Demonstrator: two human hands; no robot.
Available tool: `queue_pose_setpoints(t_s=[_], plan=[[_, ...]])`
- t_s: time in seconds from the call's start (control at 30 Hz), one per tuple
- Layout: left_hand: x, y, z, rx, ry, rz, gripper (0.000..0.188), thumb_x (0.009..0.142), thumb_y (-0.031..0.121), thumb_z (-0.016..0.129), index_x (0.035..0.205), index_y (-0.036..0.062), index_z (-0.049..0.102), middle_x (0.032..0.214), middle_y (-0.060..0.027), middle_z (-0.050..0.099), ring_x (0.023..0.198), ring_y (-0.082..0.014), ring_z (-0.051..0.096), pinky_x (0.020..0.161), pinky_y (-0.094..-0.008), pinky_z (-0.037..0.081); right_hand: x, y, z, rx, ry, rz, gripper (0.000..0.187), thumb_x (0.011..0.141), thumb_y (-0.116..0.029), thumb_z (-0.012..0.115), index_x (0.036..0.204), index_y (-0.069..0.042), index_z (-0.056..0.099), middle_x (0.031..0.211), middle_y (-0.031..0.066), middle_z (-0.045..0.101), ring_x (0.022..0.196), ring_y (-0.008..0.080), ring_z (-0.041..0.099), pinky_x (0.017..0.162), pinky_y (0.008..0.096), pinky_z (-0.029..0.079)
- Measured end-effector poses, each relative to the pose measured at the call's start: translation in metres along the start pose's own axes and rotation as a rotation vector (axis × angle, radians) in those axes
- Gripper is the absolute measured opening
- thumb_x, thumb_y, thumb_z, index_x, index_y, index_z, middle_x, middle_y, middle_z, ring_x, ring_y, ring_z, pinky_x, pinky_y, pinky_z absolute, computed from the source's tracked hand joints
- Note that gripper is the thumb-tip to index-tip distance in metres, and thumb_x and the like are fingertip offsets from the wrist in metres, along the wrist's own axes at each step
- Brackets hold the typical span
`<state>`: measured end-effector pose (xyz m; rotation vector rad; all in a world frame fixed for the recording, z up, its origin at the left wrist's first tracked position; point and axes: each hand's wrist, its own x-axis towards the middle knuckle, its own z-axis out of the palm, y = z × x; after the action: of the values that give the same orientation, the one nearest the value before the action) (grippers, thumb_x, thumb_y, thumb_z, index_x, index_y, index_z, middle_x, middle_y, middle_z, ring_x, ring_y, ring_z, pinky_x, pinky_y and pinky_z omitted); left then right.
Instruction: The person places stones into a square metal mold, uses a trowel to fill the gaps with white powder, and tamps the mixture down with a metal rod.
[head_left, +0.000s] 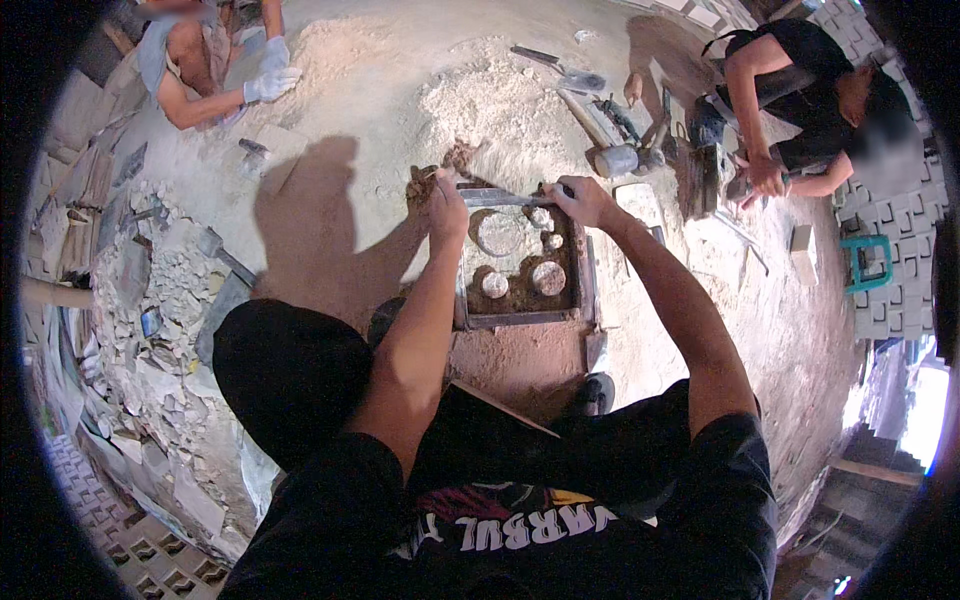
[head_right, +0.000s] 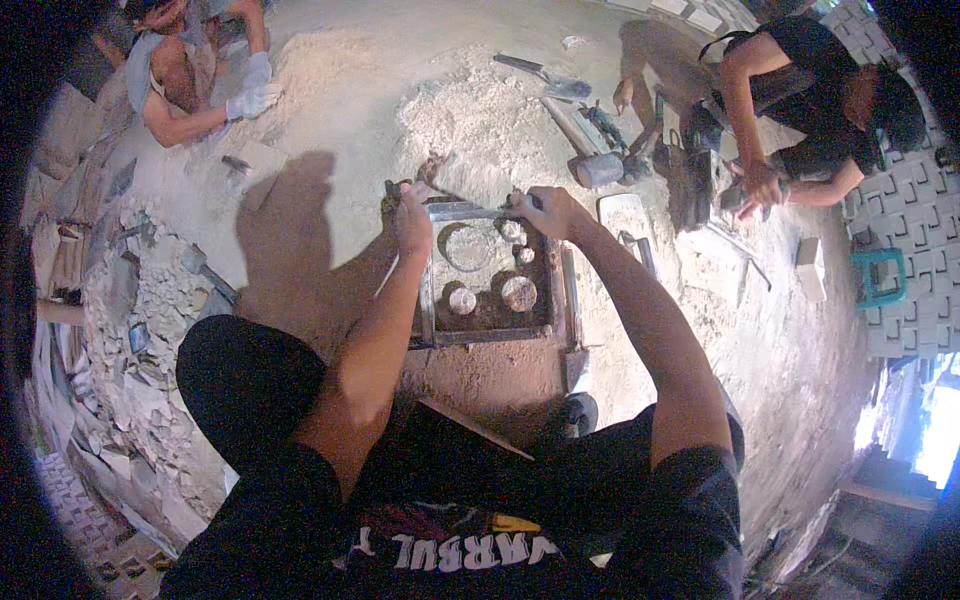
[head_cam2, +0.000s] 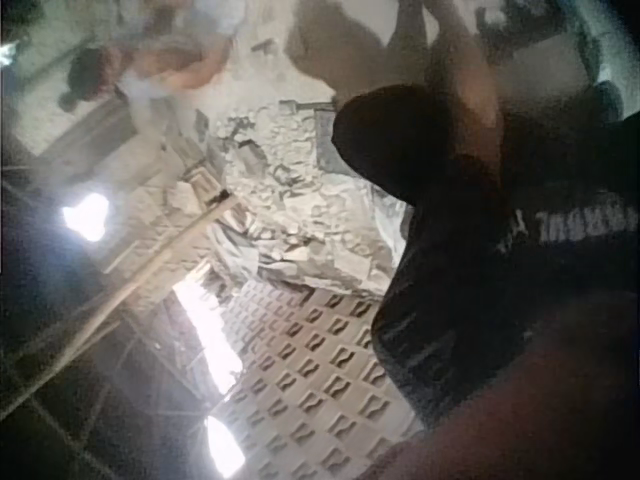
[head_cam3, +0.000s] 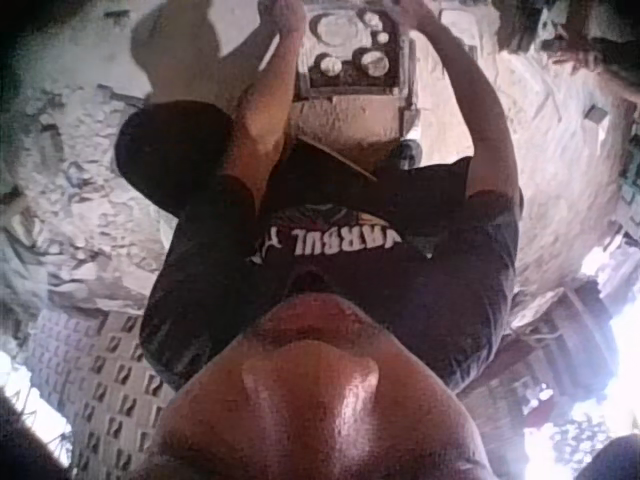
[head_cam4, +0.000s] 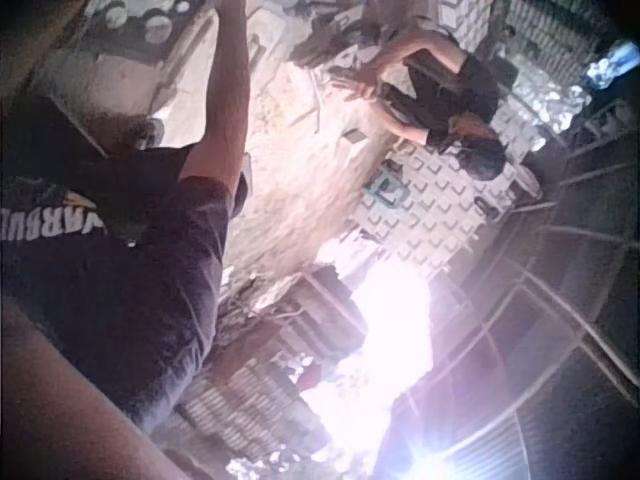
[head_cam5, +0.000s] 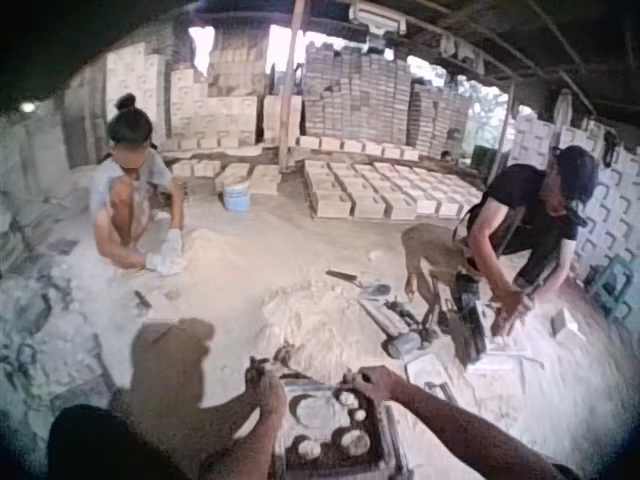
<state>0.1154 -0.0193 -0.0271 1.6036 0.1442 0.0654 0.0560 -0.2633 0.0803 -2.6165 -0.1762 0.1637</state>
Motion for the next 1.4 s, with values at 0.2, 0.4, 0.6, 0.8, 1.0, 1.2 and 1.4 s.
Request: queue_pose_setpoints(t_s=[0.2, 0.4, 0.6, 0.8, 1.0, 1.2, 1.4], plan=[[-0.030, 0.025, -0.003, 0.339, -0.028, 0.168, 0.061, 0.100, 0.044, 0.023, 0.129, -0.0035, 0.049, 0.127, -0.0247, 0.053, 0.125, -0.0392, 0.046, 0.106, -0.0414, 0.032, -0.029, -0.018, 0.014, -0.055, -0.072, 0.012, 0.051, 0.089, -0.049, 0.048, 0.111, -0.005, 0.062, 0.094, 0.0253, 0.066, 0.091, 0.0402, 0.064, 0.083, 0.0469, 0.049], [-0.055, 0.062, -0.017, 0.587, -0.136, 0.385, 0.046, 0.100, 0.028, 0.031, 0.130, -0.0029, 0.046, 0.129, -0.0253, 0.051, 0.119, -0.0396, 0.049, 0.102, -0.0419, 0.038, -0.037, -0.032, 0.021, -0.106, 0.026, -0.053, 0.041, 0.091, -0.041, 0.051, 0.104, -0.003, 0.062, 0.083, 0.0241, 0.065, 0.082, 0.0411, 0.064, 0.074, 0.0460, 0.051], [-0.091, 0.046, -0.028, 0.487, -0.177, 0.287, 0.049, 0.100, 0.029, 0.034, 0.137, -0.0038, 0.037, 0.136, -0.0293, 0.042, 0.127, -0.0424, 0.040, 0.107, -0.0429, 0.032, -0.065, -0.058, 0.012, -0.235, -0.257, 0.036, 0.055, 0.091, -0.050, 0.043, 0.110, 0.000, 0.058, 0.100, 0.0238, 0.065, 0.097, 0.0403, 0.062, 0.085, 0.0483, 0.049], [-0.111, 0.025, -0.022, 0.720, -0.192, 0.486, 0.060, 0.099, 0.033, 0.036, 0.141, -0.0082, 0.025, 0.146, -0.0274, 0.029, 0.138, -0.0375, 0.025, 0.114, -0.0418, 0.020, -0.085, -0.053, 0.019, -0.138, -0.266, 0.066, 0.058, 0.092, -0.051, 0.043, 0.105, 0.003, 0.058, 0.094, 0.0270, 0.065, 0.089, 0.0426, 0.064, 0.080, 0.0494, 0.050], [-0.131, 0.028, -0.010, 0.837, -0.312, 0.579, 0.071, 0.096, 0.035, 0.042, 0.143, -0.0111, 0.015, 0.149, -0.0296, 0.018, 0.141, -0.0389, 0.016, 0.117, -0.0449, 0.013, -0.104, -0.052, 0.010, -0.146, -0.238, 0.074, 0.053, 0.091, -0.048, 0.047, 0.101, 0.002, 0.059, 0.093, 0.0274, 0.065, 0.091, 0.0421, 0.063, 0.081, 0.0487, 0.050], [-0.126, 0.028, 0.008, 0.651, -0.340, 0.478, 0.074, 0.096, 0.032, 0.043, 0.144, -0.0102, 0.007, 0.151, -0.0293, 0.013, 0.142, -0.0385, 0.012, 0.117, -0.0447, 0.010, -0.128, -0.052, -0.003, -0.239, -0.128, 0.105, 0.048, 0.092, -0.041, 0.049, 0.108, 0.005, 0.049, 0.091, 0.0287, 0.063, 0.092, 0.0435, 0.062, 0.082, 0.0499, 0.049], [-0.100, 0.038, 0.033, 0.941, -0.371, 0.481, 0.071, 0.099, 0.044, 0.028, 0.145, -0.0092, 0.014, 0.152, -0.0275, 0.014, 0.143, -0.0365, 0.010, 0.117, -0.0439, 0.007, -0.124, -0.034, -0.046, -0.169, 0.146, 0.100, 0.036, 0.093, -0.033, 0.054, 0.093, 0.002, 0.048, 0.080, 0.0264, 0.062, 0.081, 0.0444, 0.061, 0.071, 0.0494, 0.048]])
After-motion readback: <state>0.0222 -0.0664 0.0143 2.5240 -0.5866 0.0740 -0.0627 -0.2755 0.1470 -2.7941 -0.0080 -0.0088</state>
